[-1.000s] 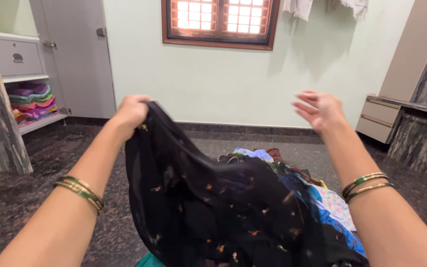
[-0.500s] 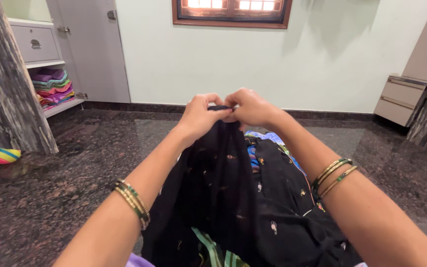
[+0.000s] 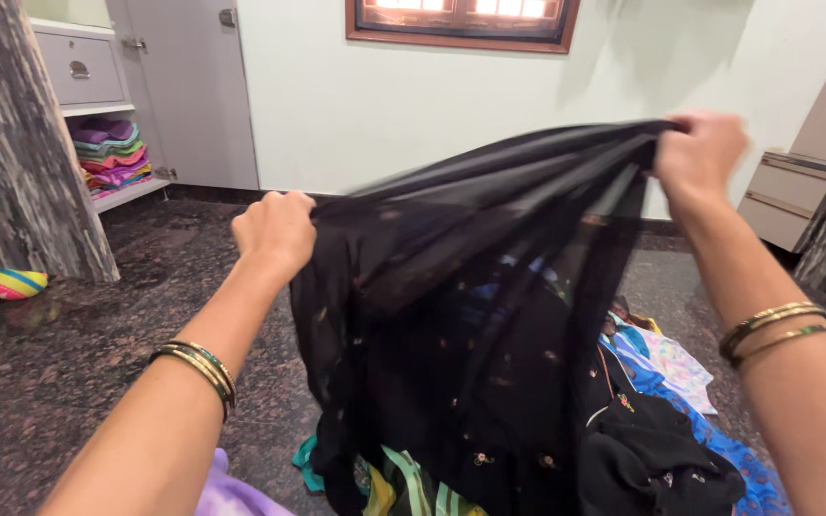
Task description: The person sits on the floor and folds several pieces of clothing, including a blue patterned cloth and a black floral garment, by hand. The folded items are placed on a nearby bed.
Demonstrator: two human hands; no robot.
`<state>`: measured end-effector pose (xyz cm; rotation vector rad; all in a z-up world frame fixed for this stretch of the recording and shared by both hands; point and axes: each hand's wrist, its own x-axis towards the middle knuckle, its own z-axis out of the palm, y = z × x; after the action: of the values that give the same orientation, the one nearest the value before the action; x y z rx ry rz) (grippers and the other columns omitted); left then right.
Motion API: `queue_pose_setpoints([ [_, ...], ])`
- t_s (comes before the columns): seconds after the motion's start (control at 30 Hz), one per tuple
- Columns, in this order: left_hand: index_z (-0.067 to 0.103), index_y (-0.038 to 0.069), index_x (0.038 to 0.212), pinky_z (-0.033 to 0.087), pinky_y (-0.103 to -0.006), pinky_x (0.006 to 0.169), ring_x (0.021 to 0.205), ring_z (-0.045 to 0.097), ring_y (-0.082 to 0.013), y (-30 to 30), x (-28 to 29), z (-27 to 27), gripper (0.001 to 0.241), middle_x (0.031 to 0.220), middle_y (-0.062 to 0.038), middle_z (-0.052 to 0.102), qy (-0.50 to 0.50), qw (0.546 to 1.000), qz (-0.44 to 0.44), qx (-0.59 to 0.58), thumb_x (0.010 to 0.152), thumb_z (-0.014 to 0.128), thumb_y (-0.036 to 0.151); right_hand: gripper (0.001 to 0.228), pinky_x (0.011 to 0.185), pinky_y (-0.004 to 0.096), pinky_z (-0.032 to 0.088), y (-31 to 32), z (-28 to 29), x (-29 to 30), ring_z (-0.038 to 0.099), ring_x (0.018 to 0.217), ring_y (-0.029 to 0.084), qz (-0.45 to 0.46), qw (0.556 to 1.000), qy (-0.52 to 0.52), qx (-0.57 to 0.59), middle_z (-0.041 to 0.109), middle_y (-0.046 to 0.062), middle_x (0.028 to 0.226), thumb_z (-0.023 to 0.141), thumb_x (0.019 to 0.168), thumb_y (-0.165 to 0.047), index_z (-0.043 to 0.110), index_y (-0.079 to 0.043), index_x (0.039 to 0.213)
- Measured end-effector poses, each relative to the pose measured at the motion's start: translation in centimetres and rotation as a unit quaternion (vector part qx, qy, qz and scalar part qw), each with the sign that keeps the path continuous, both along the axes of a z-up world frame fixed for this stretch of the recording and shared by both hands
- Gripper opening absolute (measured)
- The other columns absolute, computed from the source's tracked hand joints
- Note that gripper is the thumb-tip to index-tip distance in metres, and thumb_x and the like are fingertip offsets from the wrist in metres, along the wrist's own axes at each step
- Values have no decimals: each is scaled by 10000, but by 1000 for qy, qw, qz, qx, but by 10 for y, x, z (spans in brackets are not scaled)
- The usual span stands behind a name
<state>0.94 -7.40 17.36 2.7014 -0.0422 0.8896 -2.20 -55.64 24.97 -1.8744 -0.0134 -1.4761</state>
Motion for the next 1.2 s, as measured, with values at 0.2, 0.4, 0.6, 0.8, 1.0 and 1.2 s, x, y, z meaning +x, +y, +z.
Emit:
queue_pose_setpoints([
  [0.2, 783, 233, 1153, 528, -509, 893, 1094, 668, -357, 7, 23, -16, 334, 1124, -159, 725, -14, 991, -1, -136, 892, 619, 103, 145, 461, 340, 571, -71, -61, 5, 713, 600, 191, -83, 953, 54, 285, 669, 50, 772, 571, 932, 49, 707, 53, 883],
  [0.4, 711, 78, 1167, 545, -472, 819, 962, 737, -381, -48, 18, -15, 302, 975, -215, 752, -32, 882, -262, -391, 944, 563, 219, 135, 679, 296, 573, 17, -43, -1, 697, 734, 165, 32, 977, 210, 15, 740, 127, 842, 750, 883, -76, 768, 4, 990],
  [0.6, 737, 98, 1039, 495, -474, 738, 921, 694, -386, -66, -29, -16, 265, 881, -181, 734, -45, 926, -274, -255, 869, 607, 255, 521, 617, 316, 604, 198, -49, -11, 733, 716, 185, 370, 838, 392, -86, 750, 87, 1036, 788, 738, -38, 622, -30, 1232],
  [0.8, 591, 36, 947, 501, -484, 720, 846, 684, -383, -48, -53, -15, 241, 777, -197, 689, 0, 934, -317, -166, 864, 678, 245, 195, 575, 299, 621, 276, -113, -22, 761, 632, 171, 364, 914, 178, 18, 768, 139, 766, 616, 870, 16, 770, 67, 979],
  [1.0, 607, 86, 1155, 504, -560, 776, 975, 660, -444, -43, -45, -22, 338, 994, -201, 704, -119, 957, -261, -45, 820, 646, 66, 328, 594, 273, 612, 257, -88, -20, 758, 627, 152, 256, 967, 13, 15, 763, 110, 750, 500, 830, 62, 753, 40, 1038],
  [1.2, 658, 123, 1165, 527, -581, 817, 1023, 656, -459, 16, -16, -31, 336, 1135, -181, 684, -108, 991, -54, -56, 847, 596, 33, 259, 707, 295, 613, 193, -35, -23, 701, 774, 142, 408, 867, -151, 245, 733, 71, 892, 464, 938, 58, 710, 52, 1019],
])
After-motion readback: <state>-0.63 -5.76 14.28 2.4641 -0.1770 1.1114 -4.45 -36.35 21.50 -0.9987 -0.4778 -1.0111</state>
